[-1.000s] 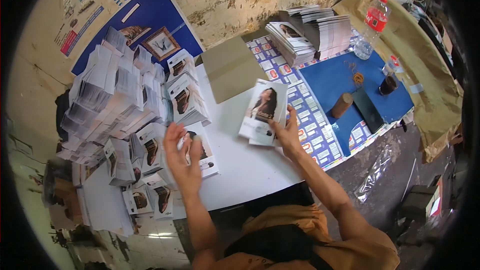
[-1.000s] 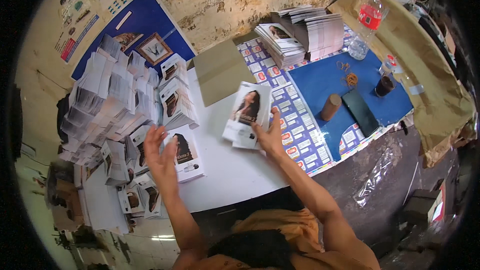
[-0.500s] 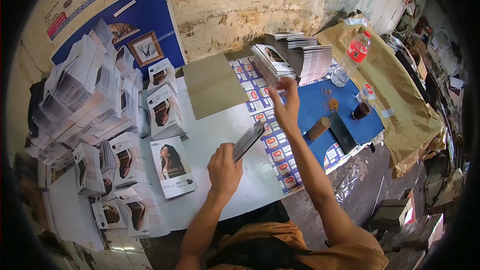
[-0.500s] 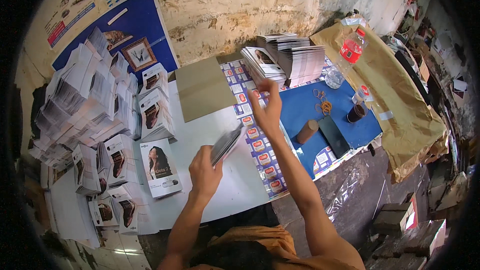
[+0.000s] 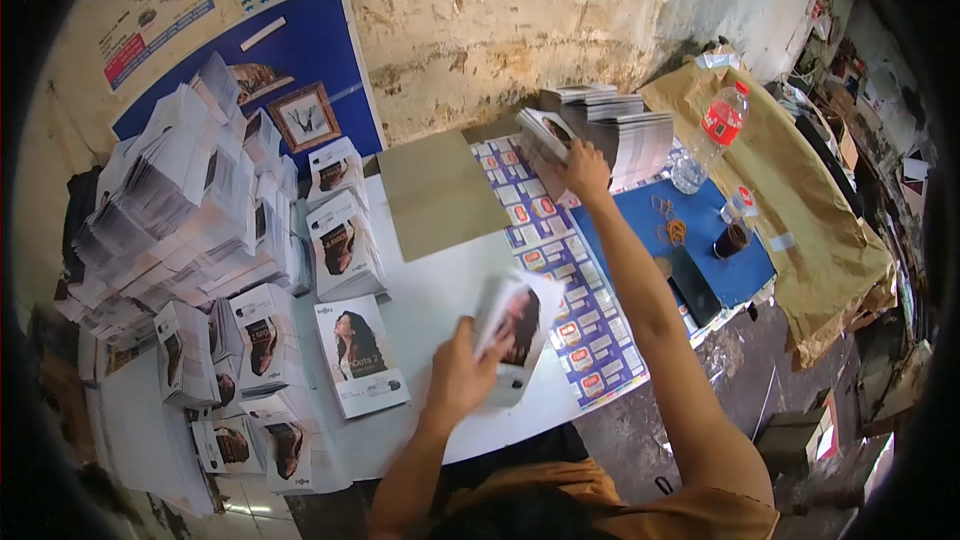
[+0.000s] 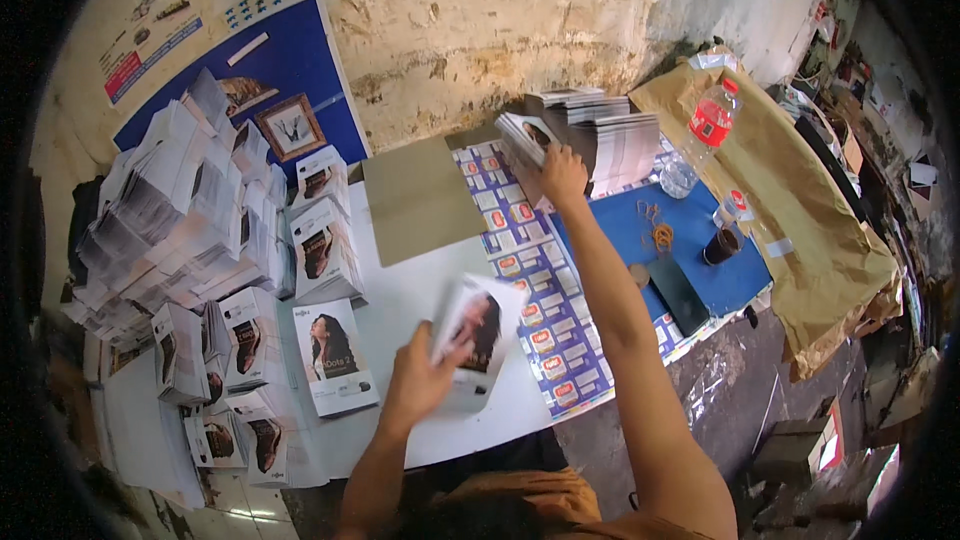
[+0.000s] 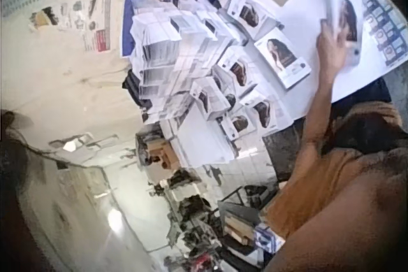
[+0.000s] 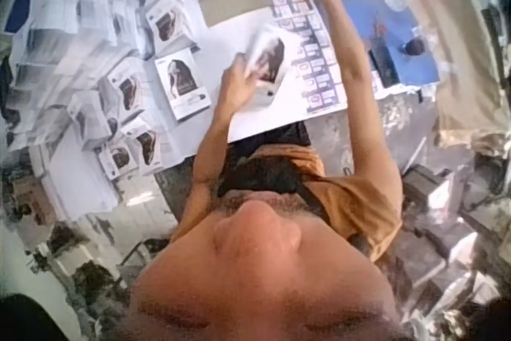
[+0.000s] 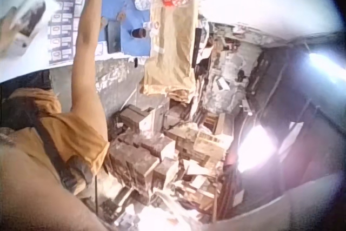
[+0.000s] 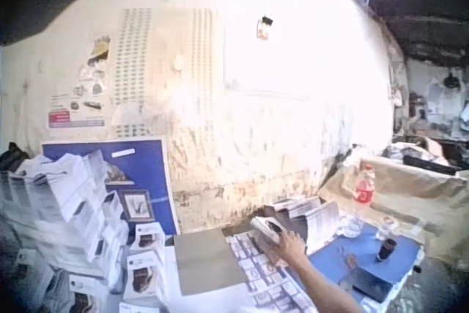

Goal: The person stacks brochures by hand, aligns the stack by tapping it against a table, and places the completed stack onto a larger pile.

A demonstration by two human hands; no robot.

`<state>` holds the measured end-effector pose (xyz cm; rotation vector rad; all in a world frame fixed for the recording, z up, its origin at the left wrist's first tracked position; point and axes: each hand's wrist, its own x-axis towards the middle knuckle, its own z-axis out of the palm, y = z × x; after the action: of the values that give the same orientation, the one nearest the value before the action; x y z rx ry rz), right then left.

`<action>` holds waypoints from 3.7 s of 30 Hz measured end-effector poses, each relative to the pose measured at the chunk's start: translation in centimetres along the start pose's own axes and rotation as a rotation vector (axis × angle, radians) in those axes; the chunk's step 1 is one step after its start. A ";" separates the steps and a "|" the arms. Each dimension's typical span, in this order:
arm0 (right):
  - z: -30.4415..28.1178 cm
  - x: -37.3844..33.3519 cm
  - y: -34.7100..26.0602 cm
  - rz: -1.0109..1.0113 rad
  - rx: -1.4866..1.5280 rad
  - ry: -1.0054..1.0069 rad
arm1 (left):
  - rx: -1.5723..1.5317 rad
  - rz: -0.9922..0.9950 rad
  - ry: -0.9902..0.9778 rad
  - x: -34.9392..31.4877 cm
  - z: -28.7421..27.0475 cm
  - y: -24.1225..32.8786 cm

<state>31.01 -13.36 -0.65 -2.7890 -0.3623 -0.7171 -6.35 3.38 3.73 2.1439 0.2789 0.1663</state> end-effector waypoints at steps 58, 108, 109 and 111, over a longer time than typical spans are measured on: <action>-14.4 -30.9 -7.2 0.042 1.536 -0.481 | -0.771 0.395 -0.135 -3.3 4.7 -5.3; -7.4 -34.7 -6.8 0.284 1.431 -0.261 | -0.455 0.405 0.056 -6.1 3.8 -2.8; -7.8 -34.2 -6.9 0.349 1.450 -0.367 | -0.447 0.399 0.060 -6.2 3.7 -2.6; -8.3 -33.8 -6.9 0.259 1.350 -0.354 | -0.603 0.356 -0.015 -6.5 3.7 -2.0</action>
<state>-3.35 -15.29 -9.25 -1.5748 -0.3402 0.1341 -12.01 -0.24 -0.09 1.5745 -0.1554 0.3858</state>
